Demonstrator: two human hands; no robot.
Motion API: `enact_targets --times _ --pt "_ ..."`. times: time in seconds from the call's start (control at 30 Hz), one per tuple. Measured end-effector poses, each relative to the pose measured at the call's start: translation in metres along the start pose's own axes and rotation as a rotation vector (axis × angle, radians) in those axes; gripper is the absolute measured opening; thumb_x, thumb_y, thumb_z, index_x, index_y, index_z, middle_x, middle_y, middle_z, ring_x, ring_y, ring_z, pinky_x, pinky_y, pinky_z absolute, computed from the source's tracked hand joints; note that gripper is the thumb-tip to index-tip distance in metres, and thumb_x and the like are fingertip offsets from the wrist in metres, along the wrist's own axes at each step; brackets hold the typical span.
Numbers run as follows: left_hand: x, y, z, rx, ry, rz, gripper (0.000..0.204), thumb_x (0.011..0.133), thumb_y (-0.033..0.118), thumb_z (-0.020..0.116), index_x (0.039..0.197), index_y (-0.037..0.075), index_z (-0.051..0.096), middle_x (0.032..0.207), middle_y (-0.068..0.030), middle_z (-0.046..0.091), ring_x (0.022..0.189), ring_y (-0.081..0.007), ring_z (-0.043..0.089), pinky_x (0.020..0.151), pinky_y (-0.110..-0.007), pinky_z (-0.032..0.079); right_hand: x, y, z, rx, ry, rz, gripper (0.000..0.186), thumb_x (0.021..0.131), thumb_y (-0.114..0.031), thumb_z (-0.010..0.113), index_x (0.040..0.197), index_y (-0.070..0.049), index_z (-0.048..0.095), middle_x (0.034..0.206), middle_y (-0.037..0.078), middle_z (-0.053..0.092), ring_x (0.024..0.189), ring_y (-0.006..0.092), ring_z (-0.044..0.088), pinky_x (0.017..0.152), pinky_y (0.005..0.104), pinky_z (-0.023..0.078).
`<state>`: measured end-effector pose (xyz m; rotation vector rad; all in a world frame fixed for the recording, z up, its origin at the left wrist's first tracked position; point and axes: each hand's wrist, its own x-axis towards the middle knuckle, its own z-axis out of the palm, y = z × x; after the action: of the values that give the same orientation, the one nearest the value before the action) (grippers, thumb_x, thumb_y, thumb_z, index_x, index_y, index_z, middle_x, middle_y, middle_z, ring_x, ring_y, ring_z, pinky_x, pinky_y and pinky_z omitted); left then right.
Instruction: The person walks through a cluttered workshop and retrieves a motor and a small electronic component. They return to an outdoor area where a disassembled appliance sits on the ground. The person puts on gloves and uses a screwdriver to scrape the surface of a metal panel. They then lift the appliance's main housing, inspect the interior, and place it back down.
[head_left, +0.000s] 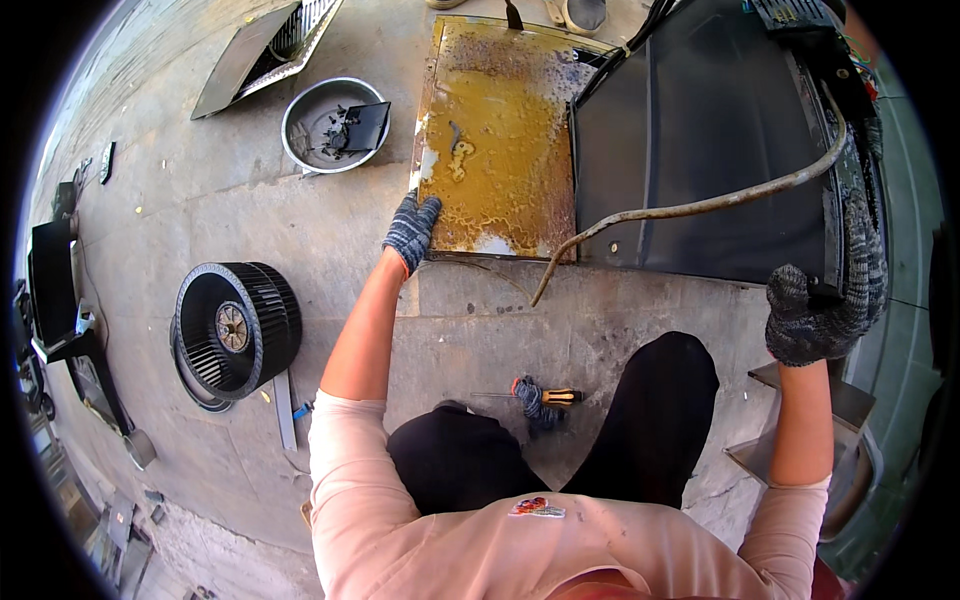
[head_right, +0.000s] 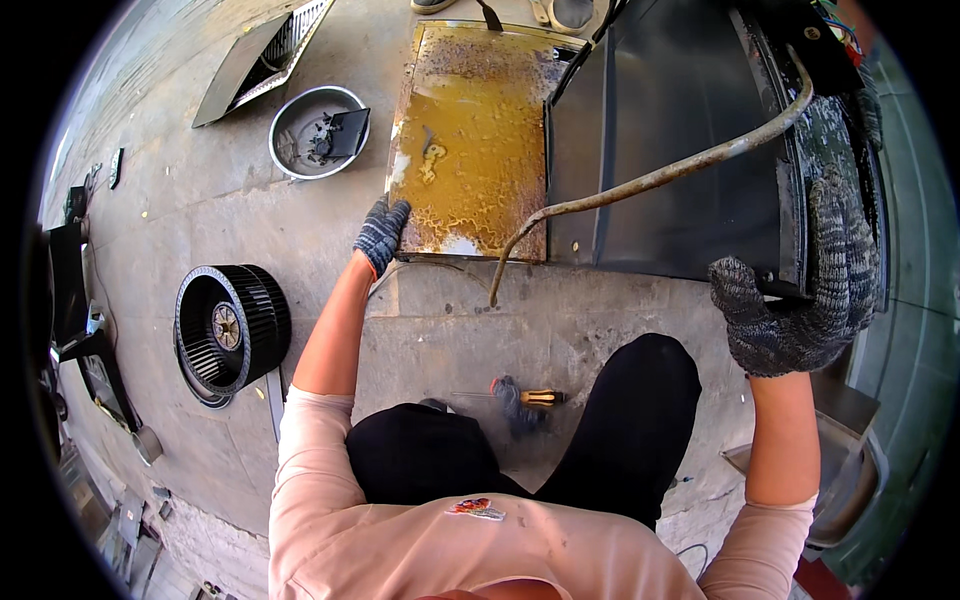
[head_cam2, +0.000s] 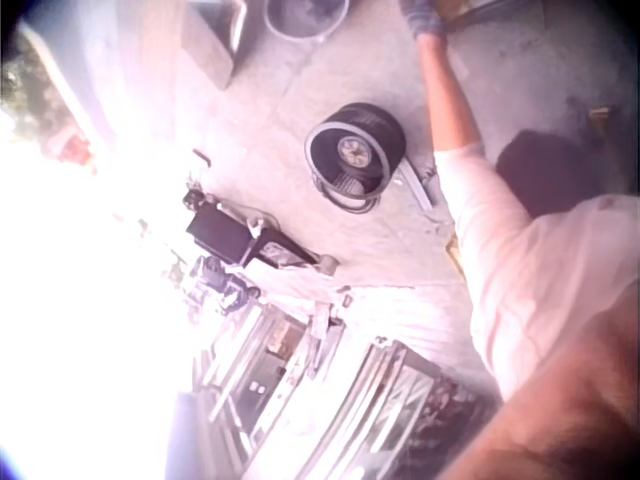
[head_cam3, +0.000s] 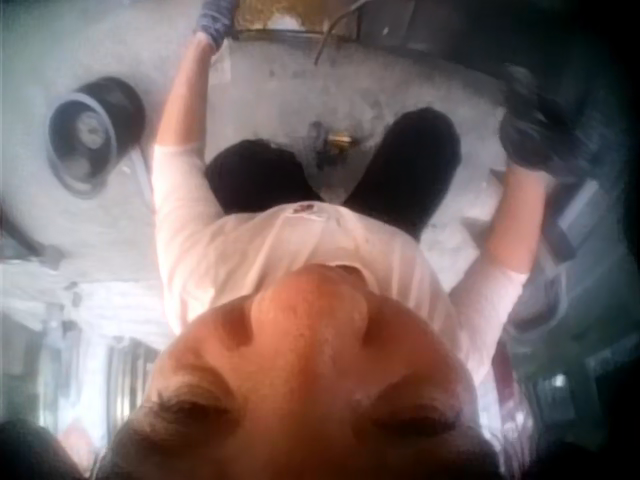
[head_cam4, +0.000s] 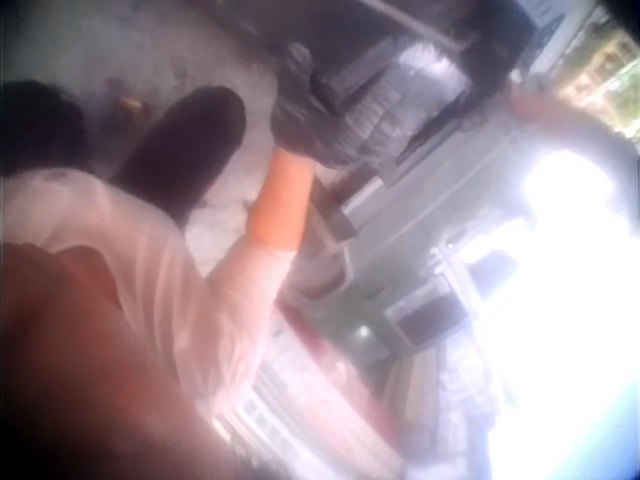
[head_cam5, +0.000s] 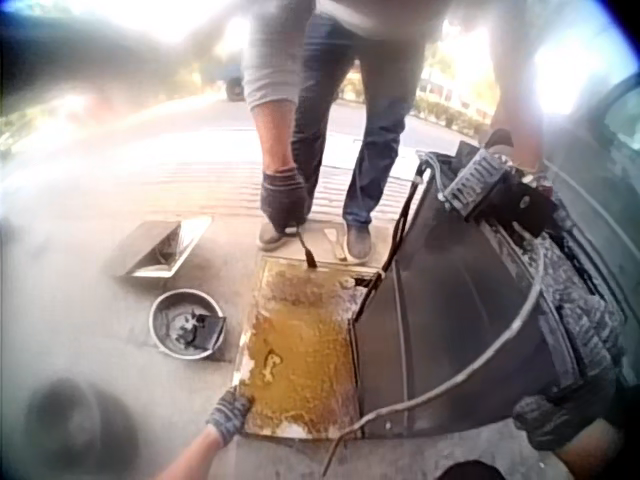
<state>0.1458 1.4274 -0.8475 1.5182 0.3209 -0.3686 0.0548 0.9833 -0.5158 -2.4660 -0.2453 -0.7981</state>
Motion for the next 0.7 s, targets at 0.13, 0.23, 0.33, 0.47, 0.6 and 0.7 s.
enact_targets --times 0.13,0.23,0.33,0.47,0.6,0.7 --pt "0.009 -0.009 0.0 -0.001 0.014 0.07 0.043 0.1 0.022 0.058 0.133 -0.005 0.051 0.116 -0.0134 0.066 0.1 -0.0201 0.061 0.09 -0.032 0.049 0.011 0.012 -0.011 0.05 0.049 -0.03 0.053 0.085 -0.016 0.077 0.131 -0.001 0.055 0.132 0.016 0.059 0.114 0.0294 0.06 0.097 0.039 0.05" --pt "-0.003 0.006 0.01 0.149 -0.009 -0.017 0.043 0.1 0.023 0.057 0.133 -0.005 0.052 0.116 -0.0137 0.067 0.101 -0.0208 0.062 0.09 -0.032 0.049 0.006 -0.007 -0.005 0.167 0.071 0.252 0.053 0.082 -0.009 0.079 0.128 0.0 0.056 0.126 0.015 0.062 0.107 0.0273 0.063 0.093 0.0379 0.053" --pt "0.003 -0.01 0.002 0.087 0.017 -0.02 0.046 0.1 0.03 0.055 0.132 -0.003 0.052 0.112 -0.0118 0.066 0.094 -0.0201 0.061 0.083 -0.035 0.051 0.013 -0.046 0.013 0.026 0.001 0.043 0.054 0.077 -0.003 0.083 0.125 0.001 0.058 0.118 0.014 0.065 0.097 0.0248 0.066 0.088 0.037 0.056" --pt "0.014 -0.007 -0.005 0.358 0.047 -0.114 0.05 0.098 0.036 0.058 0.128 -0.004 0.058 0.11 -0.0197 0.069 0.094 -0.0274 0.066 0.087 -0.037 0.05 0.027 -0.055 0.02 0.163 0.016 -0.175 0.056 0.071 -0.003 0.088 0.121 -0.001 0.063 0.11 0.012 0.069 0.09 0.0204 0.067 0.08 0.033 0.057" --pt "0.011 0.011 -0.004 0.744 0.094 -0.248 0.06 0.094 0.048 0.056 0.124 -0.003 0.061 0.113 -0.0231 0.069 0.098 -0.0358 0.068 0.087 -0.041 0.052 0.033 -0.055 0.02 0.202 0.015 -0.291 0.056 0.071 -0.005 0.089 0.121 -0.002 0.063 0.111 0.012 0.069 0.092 0.0208 0.067 0.081 0.0335 0.056" --pt "0.003 0.022 0.015 0.827 0.204 -0.312 0.074 0.089 0.059 0.056 0.127 -0.004 0.06 0.128 -0.0256 0.061 0.118 -0.0386 0.06 0.1 -0.042 0.046 0.037 -0.055 0.015 0.187 0.016 -0.357 0.056 0.07 -0.007 0.089 0.12 -0.003 0.064 0.111 0.012 0.069 0.093 0.0212 0.067 0.082 0.0339 0.056"
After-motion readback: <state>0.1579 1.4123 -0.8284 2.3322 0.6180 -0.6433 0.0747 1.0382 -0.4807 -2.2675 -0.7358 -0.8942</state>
